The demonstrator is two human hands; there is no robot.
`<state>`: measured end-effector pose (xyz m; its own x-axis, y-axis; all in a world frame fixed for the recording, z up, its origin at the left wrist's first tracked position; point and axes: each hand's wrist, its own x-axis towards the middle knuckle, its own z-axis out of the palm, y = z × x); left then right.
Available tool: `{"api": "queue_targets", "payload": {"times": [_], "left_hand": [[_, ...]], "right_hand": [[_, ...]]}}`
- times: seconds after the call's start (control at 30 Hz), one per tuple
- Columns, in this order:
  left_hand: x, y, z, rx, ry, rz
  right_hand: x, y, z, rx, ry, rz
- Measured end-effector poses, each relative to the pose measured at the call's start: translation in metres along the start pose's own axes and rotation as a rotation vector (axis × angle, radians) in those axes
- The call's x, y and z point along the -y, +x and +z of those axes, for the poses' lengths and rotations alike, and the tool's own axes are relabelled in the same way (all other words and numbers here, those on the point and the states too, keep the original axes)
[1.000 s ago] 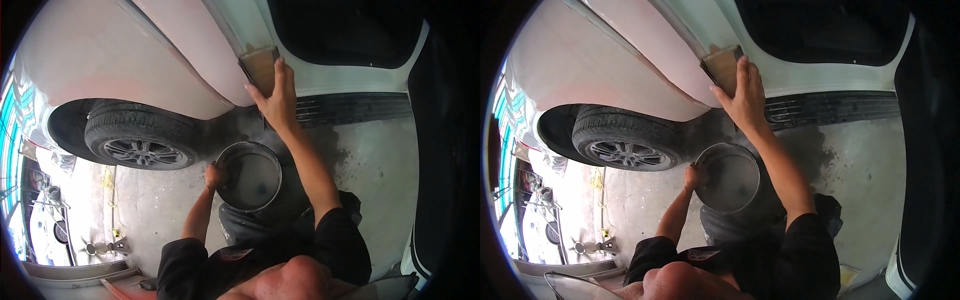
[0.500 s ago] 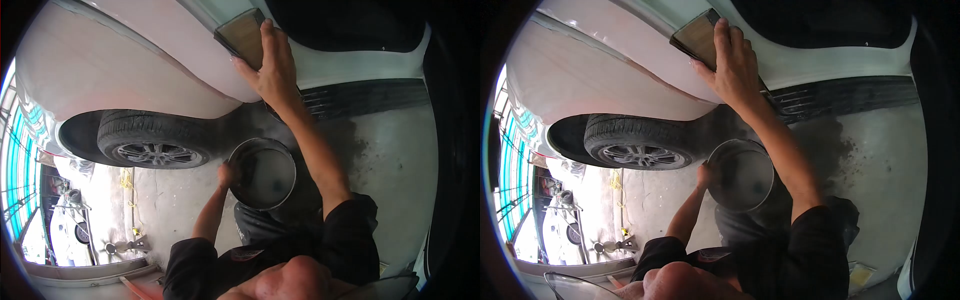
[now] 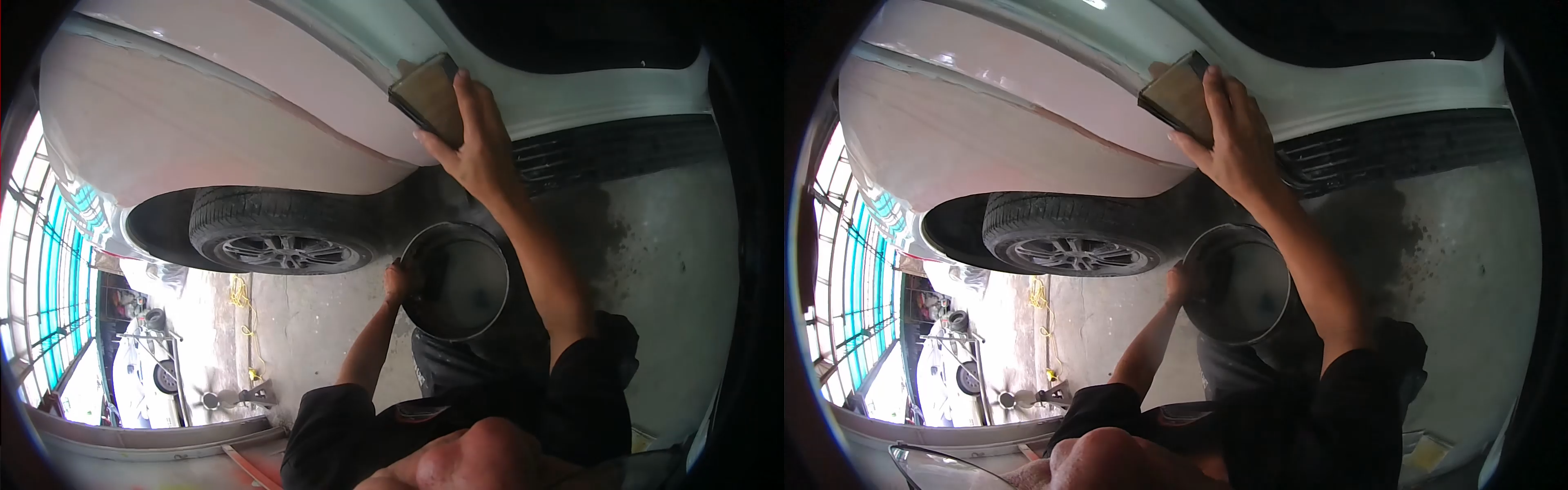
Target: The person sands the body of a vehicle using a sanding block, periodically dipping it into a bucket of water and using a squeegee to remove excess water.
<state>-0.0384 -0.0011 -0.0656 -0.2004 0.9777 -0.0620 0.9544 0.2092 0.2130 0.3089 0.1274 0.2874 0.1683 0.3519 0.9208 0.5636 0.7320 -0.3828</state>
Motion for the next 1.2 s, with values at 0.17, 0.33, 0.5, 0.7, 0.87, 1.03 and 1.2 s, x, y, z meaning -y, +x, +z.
{"api": "queue_targets", "payload": {"times": [0.17,0.33,0.5,0.7,0.87,1.03,1.2], "left_hand": [[-0.004,-0.005,-0.012,0.019,-0.035,-0.061],[-0.013,-0.006,-0.015,-0.051,-0.043,-0.028],[0.013,0.005,0.017,-0.008,-0.008,-0.025],[-0.023,-0.008,-0.022,-0.046,-0.172,-0.128],[-0.028,-0.019,-0.036,-0.056,-0.172,-0.109],[-0.006,-0.007,-0.01,0.003,-0.116,-0.003],[0.005,0.002,0.007,-0.026,-0.022,0.064]], "right_hand": [[0.012,0.043,0.009,0.009,0.063,0.011],[0.004,0.002,0.001,-0.039,-0.023,-0.017],[0.026,0.068,0.013,-0.011,0.021,-0.011],[0.01,0.015,0.006,-0.047,0.005,-0.001],[0.036,0.078,0.016,-0.003,0.062,0.017],[0.01,-0.023,0.002,0.002,0.067,0.097],[0.022,0.039,0.011,-0.009,0.029,0.033]]}}
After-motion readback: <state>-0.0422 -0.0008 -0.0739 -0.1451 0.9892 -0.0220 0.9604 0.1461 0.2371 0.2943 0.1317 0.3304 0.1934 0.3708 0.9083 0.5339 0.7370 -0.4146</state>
